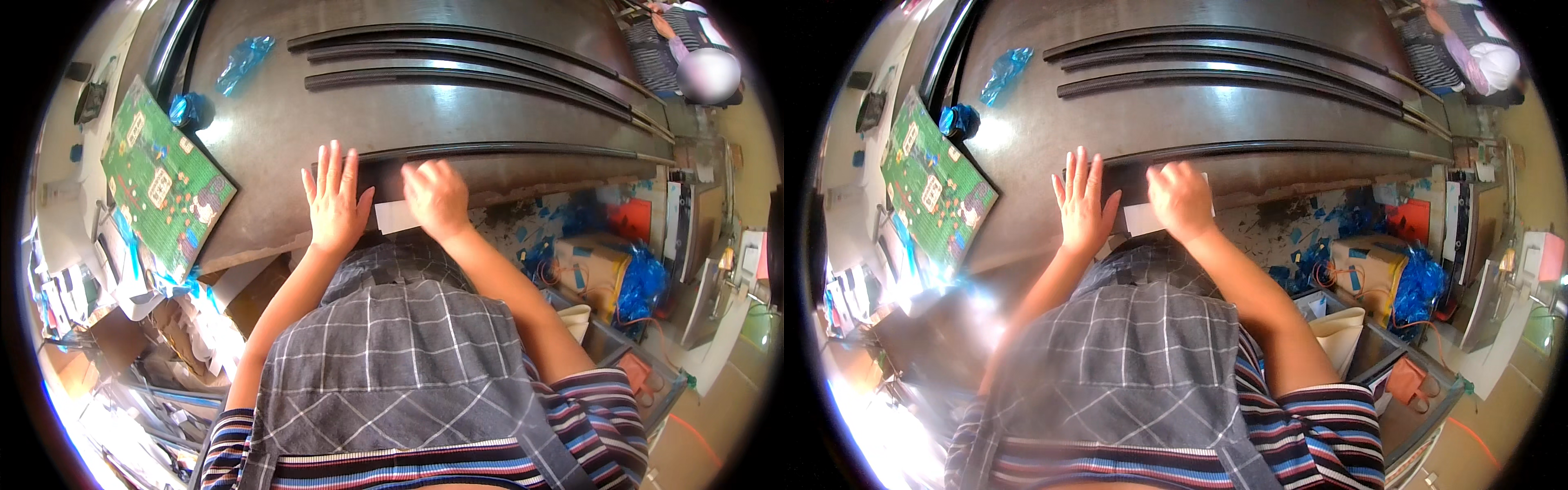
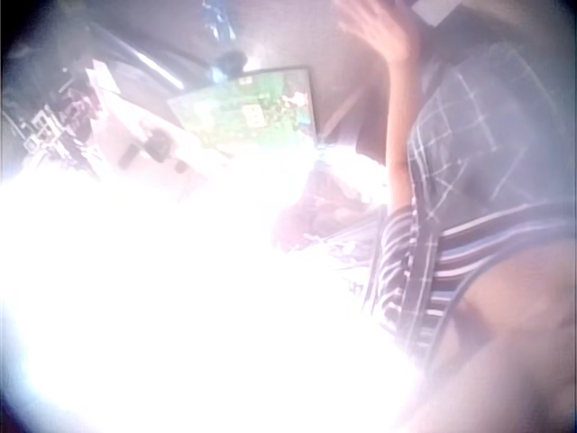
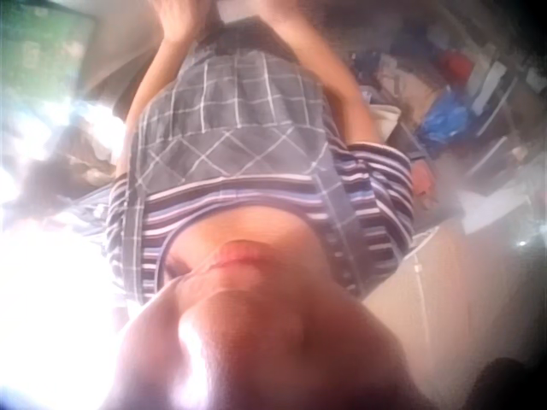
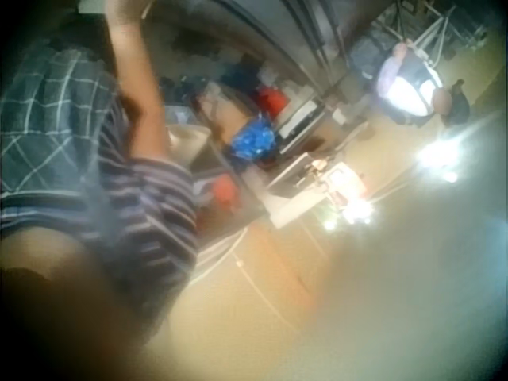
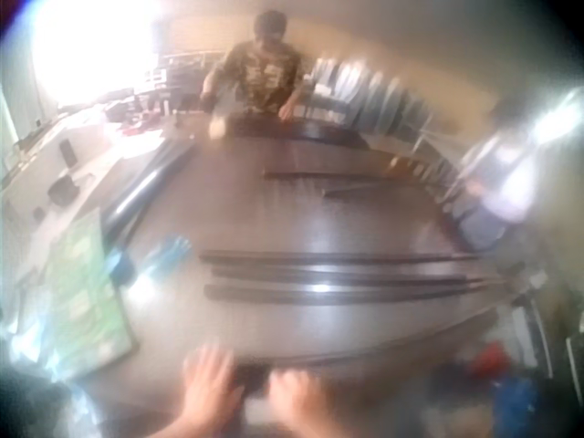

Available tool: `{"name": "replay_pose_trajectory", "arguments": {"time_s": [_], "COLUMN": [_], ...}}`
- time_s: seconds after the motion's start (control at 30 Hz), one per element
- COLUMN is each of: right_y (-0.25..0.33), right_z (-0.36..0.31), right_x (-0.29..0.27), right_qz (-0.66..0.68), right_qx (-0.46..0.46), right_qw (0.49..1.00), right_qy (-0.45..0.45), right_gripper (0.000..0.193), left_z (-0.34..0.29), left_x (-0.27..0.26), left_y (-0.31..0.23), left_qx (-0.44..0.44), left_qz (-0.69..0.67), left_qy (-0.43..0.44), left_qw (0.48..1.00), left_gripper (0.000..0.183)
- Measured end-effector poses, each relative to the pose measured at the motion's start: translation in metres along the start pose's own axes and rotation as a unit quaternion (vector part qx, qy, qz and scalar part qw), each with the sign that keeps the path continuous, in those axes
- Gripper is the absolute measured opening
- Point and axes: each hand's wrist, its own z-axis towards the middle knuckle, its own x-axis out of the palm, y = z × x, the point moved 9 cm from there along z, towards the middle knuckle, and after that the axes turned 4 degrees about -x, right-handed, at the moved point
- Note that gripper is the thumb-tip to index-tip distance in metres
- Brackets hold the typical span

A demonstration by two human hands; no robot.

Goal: The person attaches black caps and adhesive strips to long metal rods by hand, then places a printed green panel over the assembled components on a workstation.

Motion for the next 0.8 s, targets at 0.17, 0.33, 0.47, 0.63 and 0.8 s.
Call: {"name": "replay_pose_trajectory", "arguments": {"time_s": [0.17, 0.33, 0.47, 0.63, 0.8], "right_y": [-0.025, -0.157, -0.171, -0.157, -0.153], "right_z": [-0.030, -0.097, -0.082, -0.060, -0.025], "right_x": [-0.034, -0.049, -0.070, -0.090, -0.072], "right_qz": [0.045, 0.114, -0.103, -0.139, -0.102], "right_qx": [0.100, 0.400, 0.284, 0.168, 0.074], "right_qw": [0.993, 0.909, 0.950, 0.976, 0.989], "right_qy": [-0.049, -0.017, 0.084, 0.019, 0.083], "right_gripper": [0.008, 0.019, 0.031, 0.042, 0.043], "left_z": [0.033, 0.055, 0.059, 0.031, -0.060], "left_x": [-0.005, 0.006, 0.008, -0.010, -0.048], "left_y": [-0.035, -0.056, -0.058, -0.042, 0.066], "left_qx": [0.112, 0.185, 0.210, 0.167, -0.117], "left_qz": [-0.062, -0.085, -0.066, -0.115, -0.142], "left_qy": [-0.004, -0.020, -0.024, 0.036, 0.127], "left_qw": [0.992, 0.979, 0.975, 0.978, 0.975], "left_gripper": [0.041, 0.020, 0.014, 0.011, 0.008]}}
